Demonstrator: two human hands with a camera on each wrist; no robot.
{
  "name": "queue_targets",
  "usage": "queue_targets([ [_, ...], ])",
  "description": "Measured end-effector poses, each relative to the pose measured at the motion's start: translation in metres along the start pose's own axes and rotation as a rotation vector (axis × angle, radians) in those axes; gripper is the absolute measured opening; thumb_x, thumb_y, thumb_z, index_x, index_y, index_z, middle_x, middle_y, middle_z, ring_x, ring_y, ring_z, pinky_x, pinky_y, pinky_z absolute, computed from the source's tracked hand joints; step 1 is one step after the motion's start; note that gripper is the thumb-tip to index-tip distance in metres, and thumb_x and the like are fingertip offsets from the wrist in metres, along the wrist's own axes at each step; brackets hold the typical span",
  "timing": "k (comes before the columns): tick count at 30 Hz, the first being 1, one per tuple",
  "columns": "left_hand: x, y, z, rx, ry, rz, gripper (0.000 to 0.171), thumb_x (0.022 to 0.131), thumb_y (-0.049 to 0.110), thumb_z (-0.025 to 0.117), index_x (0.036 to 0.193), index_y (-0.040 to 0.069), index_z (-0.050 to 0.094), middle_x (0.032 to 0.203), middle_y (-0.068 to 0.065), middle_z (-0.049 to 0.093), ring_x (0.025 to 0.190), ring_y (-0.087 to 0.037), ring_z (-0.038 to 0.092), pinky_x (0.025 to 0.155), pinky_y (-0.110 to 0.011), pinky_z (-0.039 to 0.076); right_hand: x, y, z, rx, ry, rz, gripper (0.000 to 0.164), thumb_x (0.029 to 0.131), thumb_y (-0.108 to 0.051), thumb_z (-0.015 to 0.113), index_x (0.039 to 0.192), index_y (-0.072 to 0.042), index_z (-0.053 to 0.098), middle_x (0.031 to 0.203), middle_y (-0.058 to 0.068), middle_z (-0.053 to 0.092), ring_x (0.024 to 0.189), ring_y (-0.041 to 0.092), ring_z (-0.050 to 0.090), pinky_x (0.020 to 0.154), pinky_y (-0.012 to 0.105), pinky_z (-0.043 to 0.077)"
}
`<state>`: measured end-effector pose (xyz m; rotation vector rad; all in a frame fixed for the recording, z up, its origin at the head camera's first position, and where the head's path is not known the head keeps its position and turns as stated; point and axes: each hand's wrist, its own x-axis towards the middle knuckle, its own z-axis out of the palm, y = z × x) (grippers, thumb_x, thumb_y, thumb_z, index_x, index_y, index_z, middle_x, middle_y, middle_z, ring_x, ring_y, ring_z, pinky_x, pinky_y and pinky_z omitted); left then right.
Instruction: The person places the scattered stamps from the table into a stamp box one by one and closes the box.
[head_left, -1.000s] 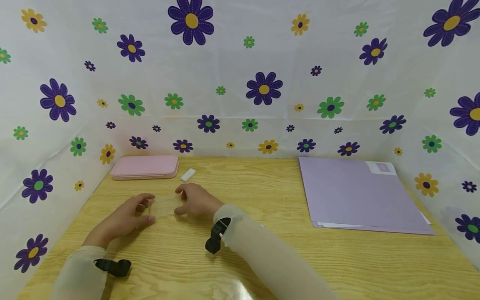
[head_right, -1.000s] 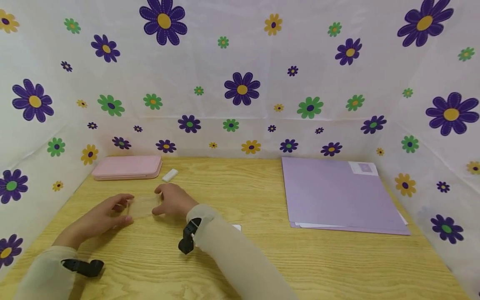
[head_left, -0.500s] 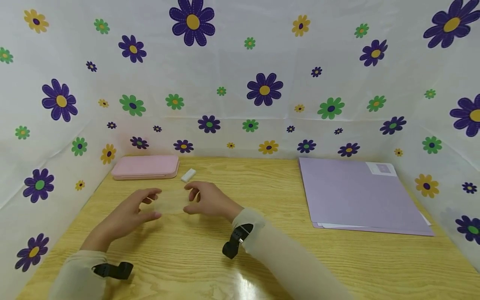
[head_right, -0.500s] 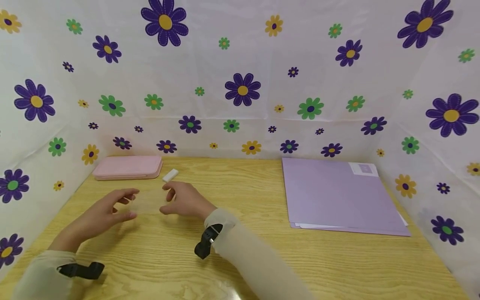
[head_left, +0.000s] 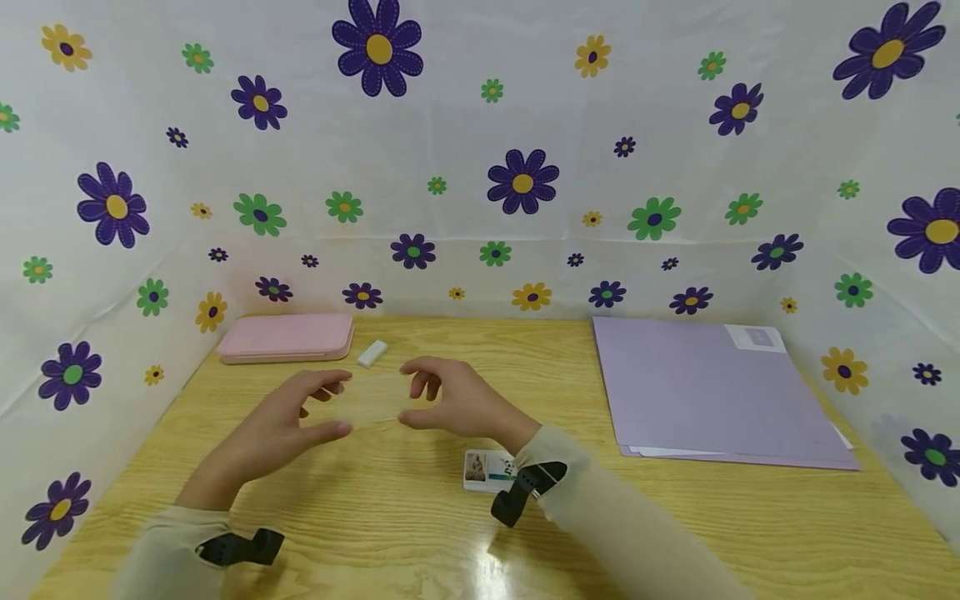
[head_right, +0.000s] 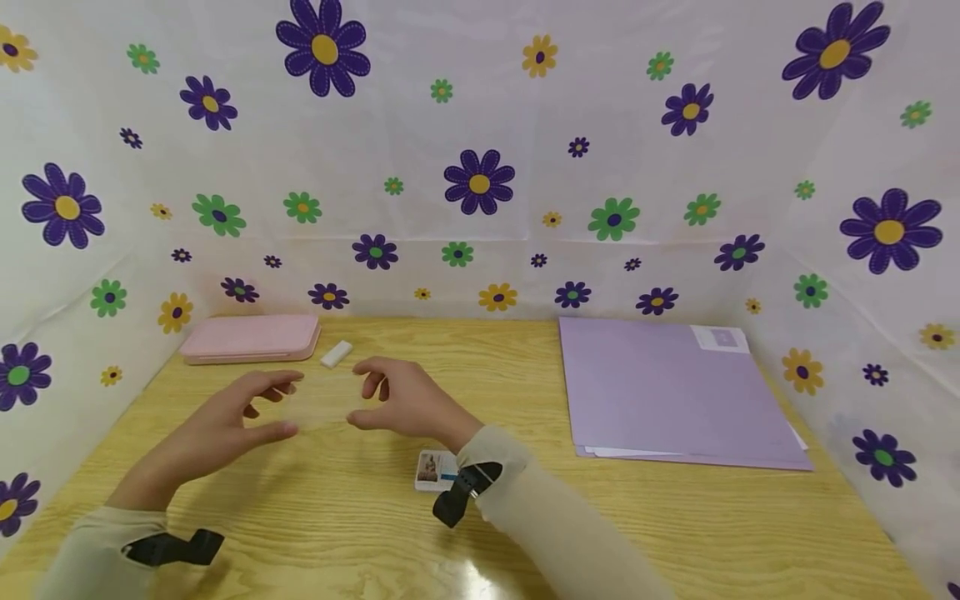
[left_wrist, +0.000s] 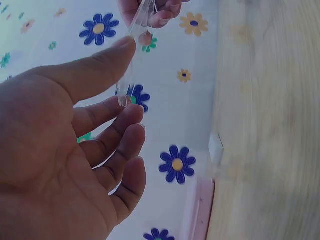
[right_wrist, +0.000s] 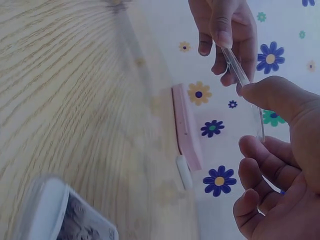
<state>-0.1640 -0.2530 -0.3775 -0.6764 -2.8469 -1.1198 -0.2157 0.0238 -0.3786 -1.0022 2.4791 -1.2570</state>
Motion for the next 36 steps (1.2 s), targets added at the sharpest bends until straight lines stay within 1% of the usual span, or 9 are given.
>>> queue_targets([
  [3,0.003,0.006,0.003,0.005,0.007,0.023,0.061,0.091,0.034,0.072,0.143,0.013,0.048,0.131,-0.005,0.055,0.115,-0.029,0.052,0.085,-0.047,0.043,-0.009,-0.001,-0.007,0.0,0.008,-0.012,0.056,0.086,-0.026,0.078,0.134,-0.009,0.056,0.104,0.008,0.063,0.095,0.026,0.057,0.078,0.031,0.046],
  [7,0.007,0.017,0.009,-0.001,0.008,0.044,0.06,0.09,0.036,0.074,0.141,0.013,0.05,0.132,-0.004,0.055,0.115,-0.029,0.052,0.085,-0.049,0.044,-0.021,0.001,-0.017,0.007,0.021,-0.024,0.056,0.085,-0.026,0.078,0.134,-0.01,0.056,0.103,0.007,0.062,0.095,0.025,0.056,0.083,0.042,0.048],
  [10,0.011,0.026,0.015,-0.013,0.011,0.06,0.06,0.088,0.039,0.075,0.139,0.015,0.053,0.129,-0.002,0.055,0.114,-0.028,0.053,0.086,-0.05,0.044,-0.033,0.005,-0.024,0.01,0.032,-0.03,0.055,0.085,-0.027,0.079,0.132,-0.011,0.057,0.102,0.005,0.061,0.095,0.026,0.056,0.083,0.045,0.048],
  [18,0.02,0.042,0.031,-0.041,0.02,0.1,0.059,0.081,0.046,0.08,0.132,0.025,0.058,0.12,0.006,0.057,0.11,-0.023,0.054,0.084,-0.049,0.046,-0.062,0.01,-0.04,-0.035,0.053,-0.051,0.052,0.084,-0.03,0.08,0.129,-0.014,0.059,0.102,-0.003,0.059,0.094,0.021,0.055,0.067,0.031,0.044],
  [21,0.021,0.046,0.037,-0.049,0.015,0.102,0.06,0.08,0.046,0.08,0.132,0.026,0.058,0.12,0.007,0.057,0.11,-0.021,0.054,0.084,-0.048,0.046,-0.069,0.012,-0.043,-0.053,0.057,-0.055,0.051,0.083,-0.031,0.08,0.128,-0.015,0.06,0.102,-0.002,0.06,0.094,0.021,0.055,0.066,0.031,0.044],
  [25,0.023,0.05,0.046,-0.069,0.004,0.106,0.059,0.08,0.044,0.081,0.132,0.028,0.058,0.119,0.009,0.057,0.109,-0.019,0.053,0.084,-0.048,0.046,-0.079,0.014,-0.048,-0.069,0.063,-0.047,0.051,0.082,-0.032,0.081,0.127,-0.018,0.06,0.104,-0.005,0.06,0.096,0.024,0.056,0.07,0.036,0.046],
  [28,0.026,0.054,0.054,-0.099,-0.012,0.115,0.058,0.079,0.044,0.082,0.131,0.029,0.059,0.118,0.01,0.057,0.11,-0.022,0.054,0.085,-0.051,0.045,-0.089,0.019,-0.052,-0.067,0.058,-0.027,0.052,0.082,-0.034,0.081,0.127,-0.021,0.06,0.105,-0.007,0.059,0.098,0.027,0.056,0.072,0.039,0.047],
  [34,0.031,0.065,0.069,-0.127,-0.063,0.156,0.058,0.081,0.046,0.08,0.132,0.026,0.059,0.117,0.009,0.056,0.111,-0.028,0.053,0.088,-0.055,0.045,-0.109,0.029,-0.057,-0.063,0.057,-0.005,0.053,0.082,-0.038,0.081,0.127,-0.022,0.059,0.109,0.002,0.059,0.097,0.029,0.054,0.071,0.038,0.045],
  [36,0.032,0.067,0.073,-0.129,-0.077,0.154,0.059,0.081,0.045,0.081,0.131,0.025,0.059,0.117,0.009,0.056,0.111,-0.028,0.054,0.089,-0.054,0.045,-0.114,0.032,-0.057,-0.06,0.058,0.001,0.053,0.082,-0.04,0.08,0.127,-0.022,0.059,0.109,0.003,0.059,0.097,0.029,0.054,0.071,0.039,0.045],
])
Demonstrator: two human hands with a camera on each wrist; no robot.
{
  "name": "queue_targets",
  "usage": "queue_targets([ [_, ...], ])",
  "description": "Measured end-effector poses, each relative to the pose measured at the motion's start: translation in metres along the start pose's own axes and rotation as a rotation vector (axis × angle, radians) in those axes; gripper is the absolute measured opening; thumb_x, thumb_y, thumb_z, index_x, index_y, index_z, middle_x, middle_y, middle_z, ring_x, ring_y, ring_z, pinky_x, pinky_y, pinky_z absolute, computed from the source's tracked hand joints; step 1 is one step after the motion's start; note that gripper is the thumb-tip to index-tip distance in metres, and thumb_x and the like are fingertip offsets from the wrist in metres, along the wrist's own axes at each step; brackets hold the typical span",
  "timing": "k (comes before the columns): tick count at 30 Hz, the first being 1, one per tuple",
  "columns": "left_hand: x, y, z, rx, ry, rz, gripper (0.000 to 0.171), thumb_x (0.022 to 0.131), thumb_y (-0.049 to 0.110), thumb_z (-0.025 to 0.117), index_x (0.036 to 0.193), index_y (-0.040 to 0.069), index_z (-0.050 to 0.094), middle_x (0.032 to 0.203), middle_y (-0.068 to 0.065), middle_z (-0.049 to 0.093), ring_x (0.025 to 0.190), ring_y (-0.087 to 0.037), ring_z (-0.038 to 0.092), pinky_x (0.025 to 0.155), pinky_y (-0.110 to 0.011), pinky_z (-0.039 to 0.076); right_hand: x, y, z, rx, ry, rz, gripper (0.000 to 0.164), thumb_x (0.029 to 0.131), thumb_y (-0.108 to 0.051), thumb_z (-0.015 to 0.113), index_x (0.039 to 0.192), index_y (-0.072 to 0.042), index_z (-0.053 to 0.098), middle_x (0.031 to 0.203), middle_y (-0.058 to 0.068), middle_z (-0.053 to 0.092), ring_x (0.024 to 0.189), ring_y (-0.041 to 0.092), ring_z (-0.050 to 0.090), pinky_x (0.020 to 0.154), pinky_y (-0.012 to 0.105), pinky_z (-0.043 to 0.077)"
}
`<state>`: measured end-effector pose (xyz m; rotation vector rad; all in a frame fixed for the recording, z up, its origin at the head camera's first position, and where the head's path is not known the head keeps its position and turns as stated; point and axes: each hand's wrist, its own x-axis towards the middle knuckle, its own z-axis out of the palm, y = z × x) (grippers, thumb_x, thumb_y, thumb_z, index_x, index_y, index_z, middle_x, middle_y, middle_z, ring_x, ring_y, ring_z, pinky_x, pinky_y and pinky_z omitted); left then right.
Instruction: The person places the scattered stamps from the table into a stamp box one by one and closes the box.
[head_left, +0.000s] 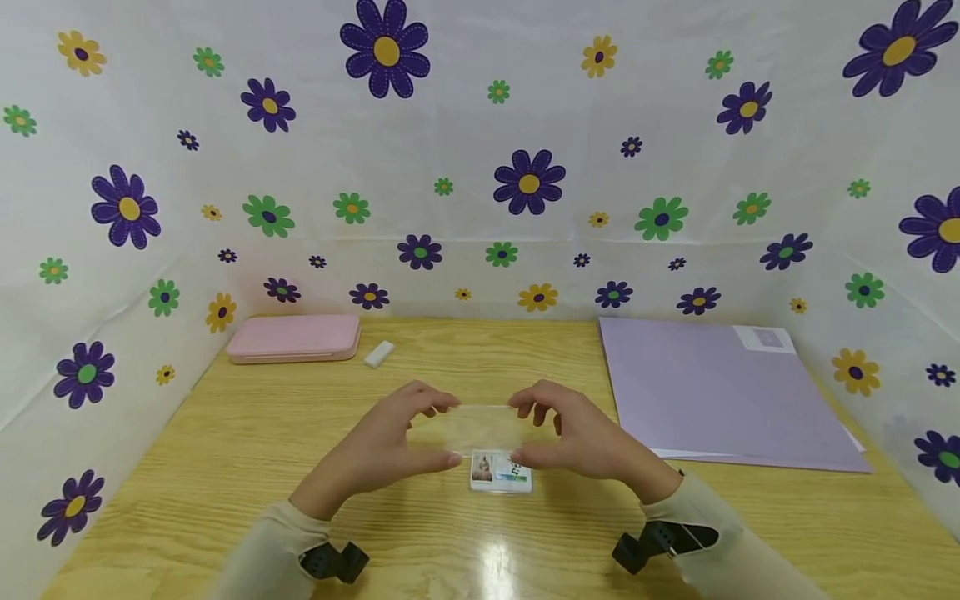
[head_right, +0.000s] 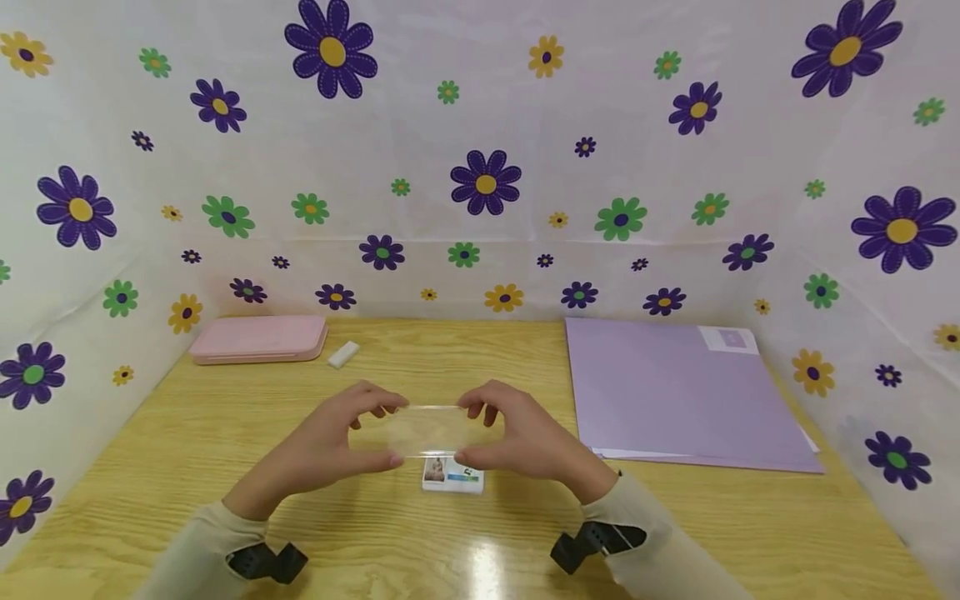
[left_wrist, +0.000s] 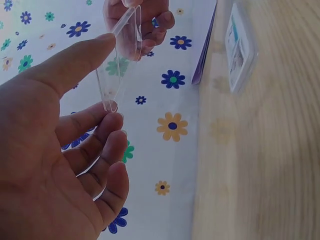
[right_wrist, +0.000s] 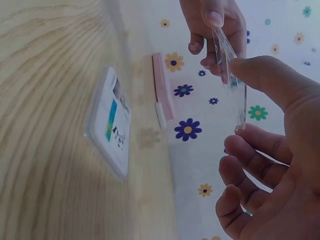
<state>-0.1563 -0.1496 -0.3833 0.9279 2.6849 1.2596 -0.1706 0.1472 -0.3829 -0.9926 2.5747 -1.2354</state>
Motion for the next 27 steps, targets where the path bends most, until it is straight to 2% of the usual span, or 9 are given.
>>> queue_targets([
  [6,0.005,0.0,0.014,-0.007,-0.048,-0.045,0.059,0.079,0.04,0.083,0.131,0.025,0.06,0.119,0.002,0.058,0.112,-0.027,0.053,0.09,-0.051,0.046,-0.012,0.006,-0.001,0.008,-0.012,0.042,0.052,0.081,-0.039,0.082,0.124,-0.021,0.06,0.109,0.005,0.06,0.098,0.029,0.054,0.072,0.04,0.046],
  [9,0.006,-0.002,0.021,0.002,-0.066,-0.054,0.06,0.079,0.04,0.083,0.131,0.022,0.06,0.119,-0.001,0.058,0.111,-0.027,0.053,0.089,-0.05,0.046,-0.016,0.01,0.0,0.01,-0.017,0.05,0.054,0.08,-0.038,0.083,0.124,-0.017,0.06,0.109,0.005,0.061,0.097,0.027,0.055,0.072,0.042,0.046],
  [12,0.006,-0.004,0.027,0.0,-0.084,-0.061,0.06,0.079,0.04,0.083,0.13,0.017,0.061,0.117,-0.002,0.058,0.109,-0.026,0.053,0.089,-0.049,0.045,-0.018,0.015,0.003,0.002,-0.024,0.059,0.056,0.078,-0.037,0.084,0.123,-0.013,0.061,0.108,0.004,0.061,0.097,0.024,0.055,0.071,0.038,0.048],
  [16,0.008,-0.01,0.034,0.02,-0.11,-0.065,0.061,0.079,0.039,0.083,0.13,0.013,0.062,0.117,-0.001,0.058,0.108,-0.023,0.053,0.09,-0.047,0.045,-0.02,0.022,0.009,-0.017,-0.039,0.085,0.057,0.077,-0.034,0.086,0.122,-0.011,0.06,0.107,0.0,0.06,0.096,0.021,0.055,0.075,0.035,0.048],
  [20,0.008,-0.017,0.04,0.057,-0.129,-0.076,0.062,0.079,0.04,0.083,0.131,0.014,0.061,0.117,0.003,0.057,0.108,-0.017,0.053,0.091,-0.043,0.045,-0.019,0.029,0.016,-0.041,-0.055,0.108,0.057,0.076,-0.034,0.086,0.121,-0.011,0.06,0.105,-0.003,0.059,0.095,0.018,0.054,0.084,0.037,0.047],
  [24,0.01,-0.023,0.045,0.067,-0.147,-0.084,0.062,0.079,0.036,0.084,0.132,0.014,0.06,0.118,0.004,0.057,0.109,-0.016,0.053,0.094,-0.043,0.045,-0.019,0.033,0.02,-0.047,-0.063,0.134,0.056,0.076,-0.035,0.087,0.119,-0.012,0.06,0.102,-0.004,0.059,0.093,0.017,0.053,0.083,0.035,0.046],
  [27,0.012,-0.026,0.047,0.084,-0.157,-0.092,0.061,0.078,0.035,0.085,0.131,0.015,0.061,0.117,0.006,0.057,0.108,-0.015,0.053,0.094,-0.042,0.045,-0.019,0.034,0.022,-0.048,-0.062,0.145,0.054,0.075,-0.034,0.087,0.117,-0.013,0.061,0.097,-0.004,0.058,0.087,0.017,0.052,0.077,0.032,0.045],
])
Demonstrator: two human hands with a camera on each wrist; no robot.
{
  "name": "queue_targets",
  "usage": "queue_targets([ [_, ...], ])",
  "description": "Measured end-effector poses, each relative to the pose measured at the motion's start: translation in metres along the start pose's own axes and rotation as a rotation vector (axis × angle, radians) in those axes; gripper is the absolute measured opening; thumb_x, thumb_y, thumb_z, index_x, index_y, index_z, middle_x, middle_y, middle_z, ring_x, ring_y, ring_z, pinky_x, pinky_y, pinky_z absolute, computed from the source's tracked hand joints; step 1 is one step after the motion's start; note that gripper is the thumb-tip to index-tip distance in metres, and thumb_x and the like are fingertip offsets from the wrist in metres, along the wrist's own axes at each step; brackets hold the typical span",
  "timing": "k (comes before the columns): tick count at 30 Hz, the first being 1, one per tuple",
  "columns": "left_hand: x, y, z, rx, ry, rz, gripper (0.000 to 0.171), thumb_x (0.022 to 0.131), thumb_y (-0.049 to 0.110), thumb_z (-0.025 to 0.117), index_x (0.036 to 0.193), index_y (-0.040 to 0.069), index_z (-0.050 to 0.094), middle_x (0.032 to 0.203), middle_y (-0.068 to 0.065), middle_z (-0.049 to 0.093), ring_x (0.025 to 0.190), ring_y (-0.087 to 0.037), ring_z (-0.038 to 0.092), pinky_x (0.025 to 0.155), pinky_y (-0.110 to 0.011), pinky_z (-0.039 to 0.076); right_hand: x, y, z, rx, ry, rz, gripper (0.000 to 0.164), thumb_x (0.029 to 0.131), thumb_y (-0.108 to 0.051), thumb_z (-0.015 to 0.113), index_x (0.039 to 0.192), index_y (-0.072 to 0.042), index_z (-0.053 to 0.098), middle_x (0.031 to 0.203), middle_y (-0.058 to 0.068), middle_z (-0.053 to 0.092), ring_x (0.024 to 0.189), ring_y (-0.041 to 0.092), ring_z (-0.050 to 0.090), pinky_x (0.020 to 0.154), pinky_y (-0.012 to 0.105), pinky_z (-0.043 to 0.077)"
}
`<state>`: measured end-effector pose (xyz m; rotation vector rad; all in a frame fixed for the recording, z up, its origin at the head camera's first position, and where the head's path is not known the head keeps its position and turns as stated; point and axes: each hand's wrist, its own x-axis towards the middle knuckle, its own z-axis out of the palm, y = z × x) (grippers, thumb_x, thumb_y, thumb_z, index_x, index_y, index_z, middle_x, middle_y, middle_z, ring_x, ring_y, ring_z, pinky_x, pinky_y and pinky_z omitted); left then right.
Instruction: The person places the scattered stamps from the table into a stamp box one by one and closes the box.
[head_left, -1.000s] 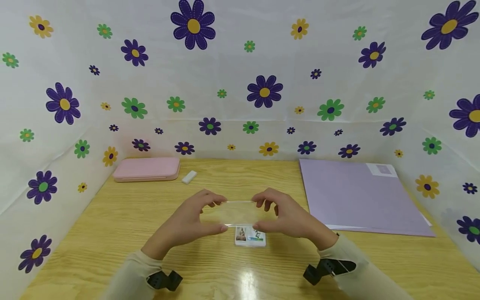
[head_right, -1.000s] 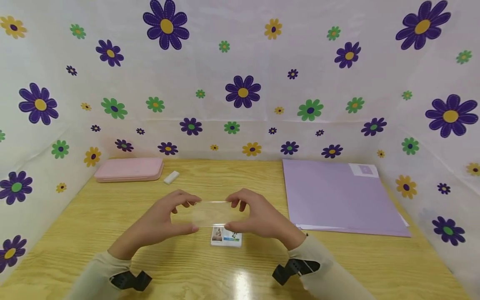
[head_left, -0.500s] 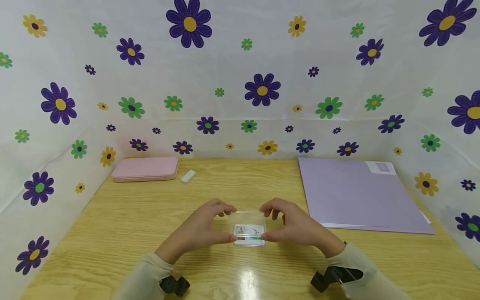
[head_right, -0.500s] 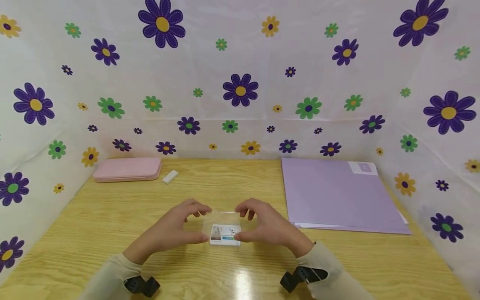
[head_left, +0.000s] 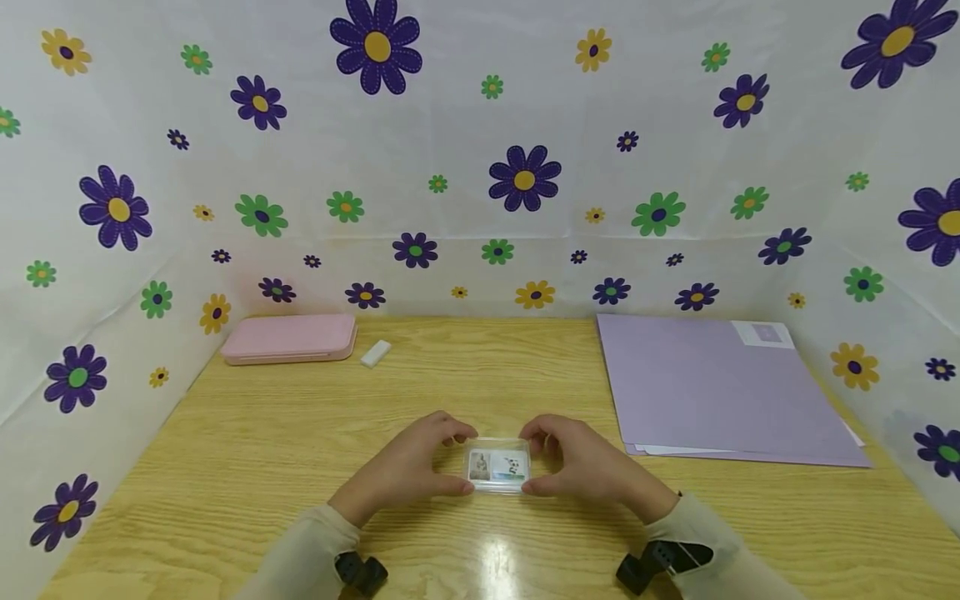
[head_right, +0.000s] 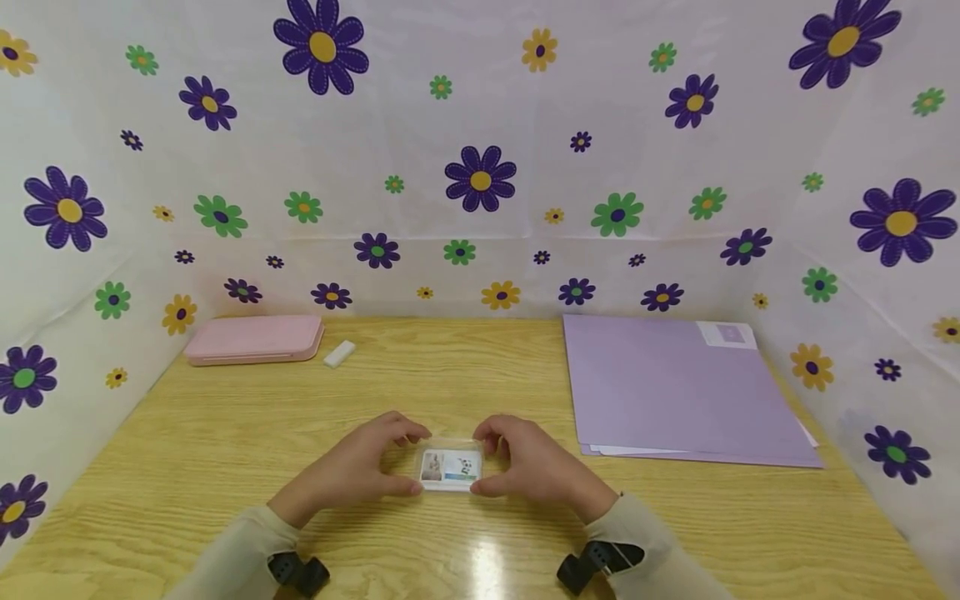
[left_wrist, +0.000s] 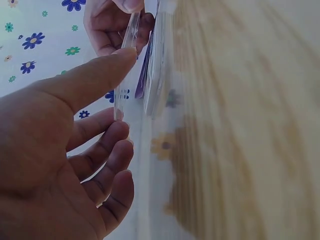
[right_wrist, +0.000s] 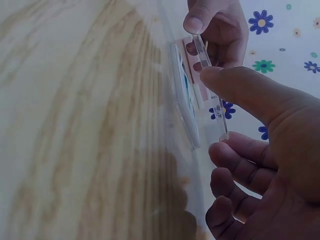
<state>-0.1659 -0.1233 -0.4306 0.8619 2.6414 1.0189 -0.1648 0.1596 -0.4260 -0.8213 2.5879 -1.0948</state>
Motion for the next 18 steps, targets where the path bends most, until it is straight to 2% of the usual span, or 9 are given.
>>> queue_targets([
  [7,0.0029,0.0004,0.0015,0.029,-0.028,-0.013,0.06,0.077,0.034,0.086,0.13,0.016,0.061,0.115,0.008,0.056,0.107,-0.014,0.053,0.096,-0.039,0.044,0.0008,0.0021,0.0022,0.007,-0.014,0.003,0.051,0.074,-0.029,0.089,0.113,-0.013,0.061,0.089,-0.002,0.057,0.073,0.016,0.05,0.063,0.027,0.044],
  [18,0.0054,0.0023,0.0014,0.047,-0.06,-0.019,0.062,0.076,0.034,0.087,0.129,0.014,0.061,0.113,0.007,0.056,0.102,-0.012,0.052,0.093,-0.036,0.045,0.0017,0.0046,0.0039,-0.019,-0.028,0.002,0.049,0.074,-0.03,0.089,0.11,-0.014,0.06,0.085,-0.002,0.056,0.071,0.013,0.049,0.062,0.027,0.044],
])
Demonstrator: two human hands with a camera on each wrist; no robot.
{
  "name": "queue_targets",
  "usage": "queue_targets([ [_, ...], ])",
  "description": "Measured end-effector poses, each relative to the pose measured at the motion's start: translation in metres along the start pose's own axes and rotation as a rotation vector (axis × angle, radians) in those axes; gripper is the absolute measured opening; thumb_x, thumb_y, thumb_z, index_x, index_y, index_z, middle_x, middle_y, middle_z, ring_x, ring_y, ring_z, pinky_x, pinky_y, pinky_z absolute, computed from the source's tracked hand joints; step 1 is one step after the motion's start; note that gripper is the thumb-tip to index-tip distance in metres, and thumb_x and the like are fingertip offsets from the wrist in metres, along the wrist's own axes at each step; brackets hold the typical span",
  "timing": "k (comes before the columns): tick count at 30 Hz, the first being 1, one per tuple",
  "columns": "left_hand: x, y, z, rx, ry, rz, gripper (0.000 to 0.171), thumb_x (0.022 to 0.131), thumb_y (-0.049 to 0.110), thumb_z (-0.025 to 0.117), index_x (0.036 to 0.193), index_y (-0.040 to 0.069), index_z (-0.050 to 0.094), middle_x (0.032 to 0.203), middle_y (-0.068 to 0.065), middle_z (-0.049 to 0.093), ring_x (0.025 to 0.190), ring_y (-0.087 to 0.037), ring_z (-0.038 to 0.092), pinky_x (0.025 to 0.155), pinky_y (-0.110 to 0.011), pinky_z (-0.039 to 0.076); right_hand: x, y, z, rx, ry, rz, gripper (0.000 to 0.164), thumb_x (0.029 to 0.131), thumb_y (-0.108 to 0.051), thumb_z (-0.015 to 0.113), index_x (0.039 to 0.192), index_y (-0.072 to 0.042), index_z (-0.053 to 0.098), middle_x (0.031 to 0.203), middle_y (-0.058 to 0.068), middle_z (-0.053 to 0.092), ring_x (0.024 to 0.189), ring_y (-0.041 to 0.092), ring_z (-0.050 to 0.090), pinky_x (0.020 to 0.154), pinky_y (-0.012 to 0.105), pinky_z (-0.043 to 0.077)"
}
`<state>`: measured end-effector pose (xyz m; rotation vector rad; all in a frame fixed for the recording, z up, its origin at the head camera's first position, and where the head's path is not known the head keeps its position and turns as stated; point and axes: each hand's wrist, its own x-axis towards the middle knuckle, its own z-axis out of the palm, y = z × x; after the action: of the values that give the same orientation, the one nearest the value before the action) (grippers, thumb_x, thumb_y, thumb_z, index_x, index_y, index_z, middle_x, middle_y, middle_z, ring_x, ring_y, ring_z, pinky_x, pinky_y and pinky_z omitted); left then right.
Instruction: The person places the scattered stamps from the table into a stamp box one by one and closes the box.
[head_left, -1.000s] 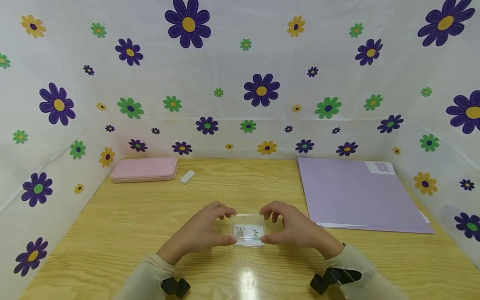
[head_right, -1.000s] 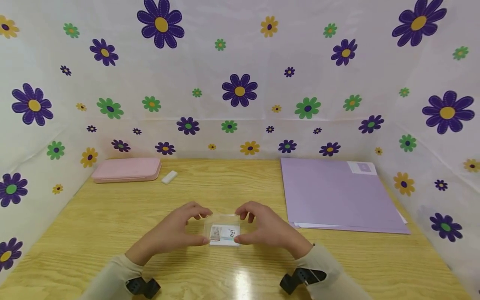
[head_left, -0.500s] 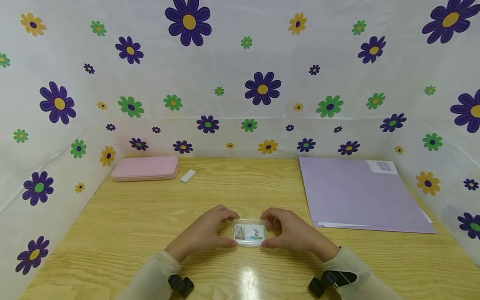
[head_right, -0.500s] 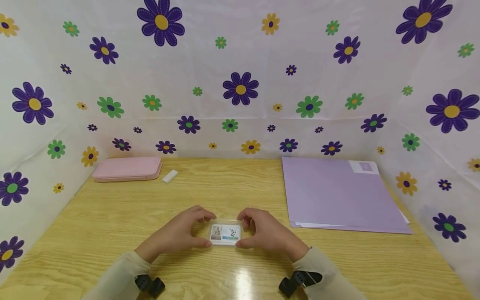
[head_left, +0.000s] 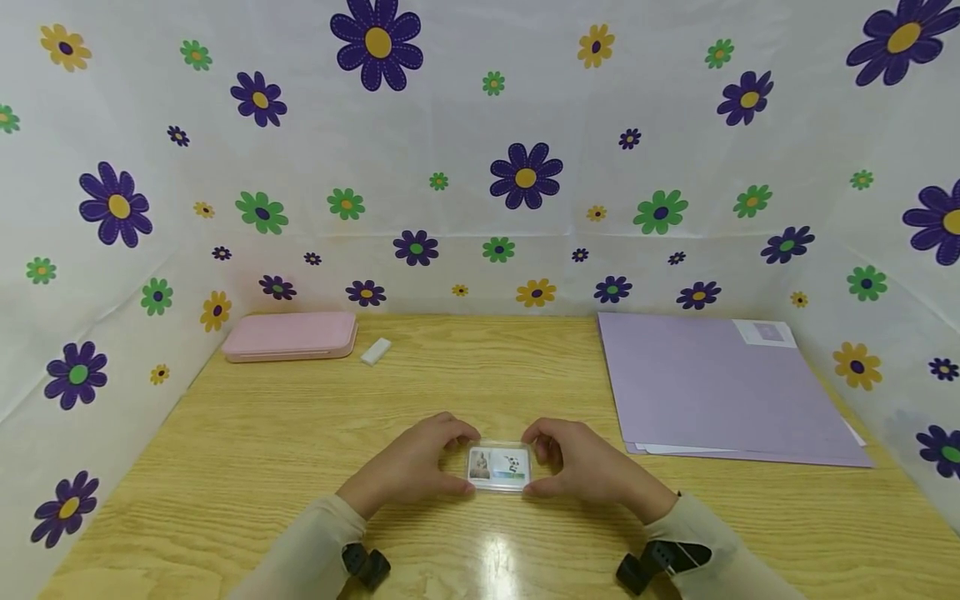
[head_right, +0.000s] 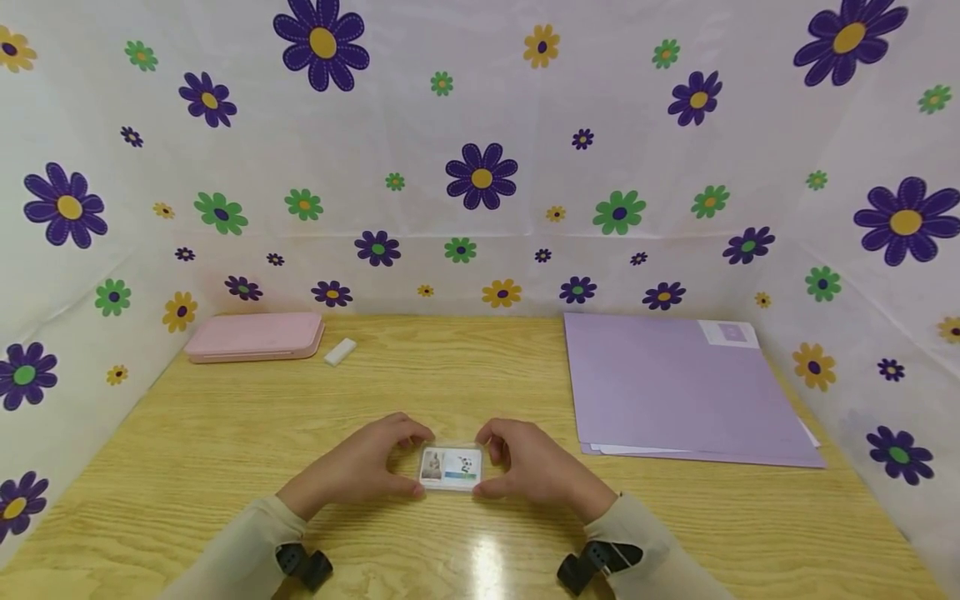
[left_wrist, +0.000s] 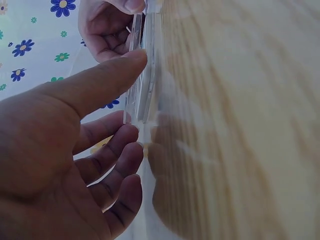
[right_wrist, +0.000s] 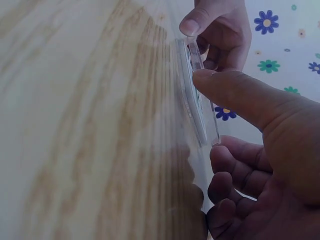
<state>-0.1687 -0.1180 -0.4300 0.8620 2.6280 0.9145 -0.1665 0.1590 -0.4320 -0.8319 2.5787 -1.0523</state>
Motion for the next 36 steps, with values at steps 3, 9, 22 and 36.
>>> queue_targets([
  [3,0.0011,0.0006,0.0002,0.0,-0.007,-0.005,0.061,0.075,0.034,0.087,0.127,0.014,0.061,0.112,0.008,0.056,0.102,-0.012,0.052,0.092,-0.035,0.045,0.0004,0.0002,0.0003,-0.005,-0.008,0.002,0.048,0.074,-0.032,0.089,0.109,-0.014,0.06,0.084,-0.002,0.055,0.071,0.012,0.049,0.062,0.027,0.044],
  [9,0.0023,0.0017,0.0005,-0.001,-0.016,-0.019,0.06,0.074,0.033,0.088,0.125,0.015,0.062,0.109,0.009,0.055,0.099,-0.012,0.052,0.091,-0.034,0.045,0.0008,0.0004,0.0004,-0.017,-0.014,0.003,0.048,0.074,-0.033,0.089,0.108,-0.014,0.061,0.083,-0.002,0.055,0.072,0.012,0.048,0.062,0.027,0.043],
  [22,0.0013,0.005,-0.001,-0.01,-0.021,-0.044,0.058,0.072,0.032,0.09,0.121,0.016,0.064,0.107,0.008,0.056,0.099,-0.011,0.054,0.09,-0.035,0.045,0.0003,-0.0031,0.0003,-0.024,-0.023,0.008,0.046,0.074,-0.028,0.088,0.107,-0.012,0.061,0.081,-0.002,0.054,0.07,0.012,0.048,0.061,0.026,0.042],
  [36,0.0052,0.005,0.0006,-0.02,-0.014,-0.067,0.051,0.069,0.035,0.091,0.111,0.018,0.067,0.1,0.008,0.056,0.091,-0.013,0.053,0.084,-0.035,0.044,0.0013,-0.0022,-0.0001,-0.055,-0.016,0.029,0.046,0.073,-0.028,0.089,0.109,-0.014,0.065,0.08,-0.002,0.055,0.07,0.013,0.049,0.061,0.027,0.042],
])
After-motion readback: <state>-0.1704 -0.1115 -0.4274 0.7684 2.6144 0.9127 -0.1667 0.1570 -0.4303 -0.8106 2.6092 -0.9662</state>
